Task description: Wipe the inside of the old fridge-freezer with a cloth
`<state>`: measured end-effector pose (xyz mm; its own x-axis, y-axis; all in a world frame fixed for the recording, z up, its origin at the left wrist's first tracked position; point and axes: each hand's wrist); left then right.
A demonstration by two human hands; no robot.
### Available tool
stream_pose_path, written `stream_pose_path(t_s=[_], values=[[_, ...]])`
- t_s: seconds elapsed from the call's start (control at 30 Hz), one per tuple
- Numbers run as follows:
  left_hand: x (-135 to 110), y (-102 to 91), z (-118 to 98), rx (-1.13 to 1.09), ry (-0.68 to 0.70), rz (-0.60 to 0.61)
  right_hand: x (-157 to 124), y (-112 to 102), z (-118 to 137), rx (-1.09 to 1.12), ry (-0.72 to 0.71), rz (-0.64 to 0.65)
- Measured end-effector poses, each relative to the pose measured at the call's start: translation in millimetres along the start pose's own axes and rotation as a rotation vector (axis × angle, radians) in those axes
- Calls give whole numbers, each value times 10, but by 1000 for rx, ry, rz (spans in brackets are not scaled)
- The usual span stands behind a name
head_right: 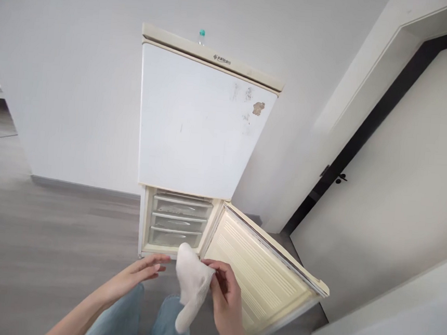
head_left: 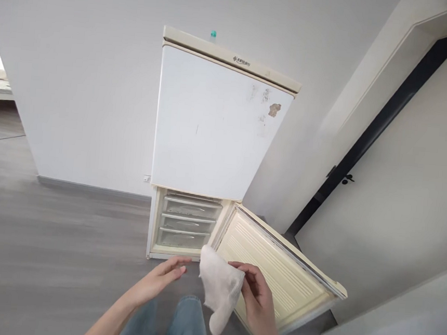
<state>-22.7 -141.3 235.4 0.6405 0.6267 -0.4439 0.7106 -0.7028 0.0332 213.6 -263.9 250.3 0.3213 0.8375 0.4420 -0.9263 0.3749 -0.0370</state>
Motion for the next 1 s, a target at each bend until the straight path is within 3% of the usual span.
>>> stream_pose_path(t_s=[0.1, 0.23, 0.33, 0.47, 0.63, 0.73, 0.93, 1.0], values=[[64, 174, -68, 29, 88, 96, -15, 26, 111, -12, -22, 50], [126, 377, -61, -89, 115, 189, -47, 10, 142, -56, -23, 42], [175, 389, 19, -154, 145, 125, -68, -44, 106, -113, -4, 28], [157, 262, 29, -170, 204, -23, -77, -91, 37, -224, 10, 26], [5, 193, -110, -99, 312, -37, -69, -37, -69, -283, 25, -30], [-55, 217, -139, -125, 341, -48, -61, -8, -122, -176, 118, -99], [-22, 258, -92, -232, 292, -24, -189, 114, -205, 432, 321, -150], [3, 269, -73, -191, 291, -45, -288, 215, -275, 454, 342, -113]])
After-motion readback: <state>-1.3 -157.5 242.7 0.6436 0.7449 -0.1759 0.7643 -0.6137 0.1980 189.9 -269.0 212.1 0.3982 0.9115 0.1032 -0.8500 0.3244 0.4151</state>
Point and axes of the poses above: each hand's wrist, its own x-axis towards the middle knuckle, its own y-axis out of the palm, z = x × y, and after that the axes turned 13 degrees about -y, right-handed
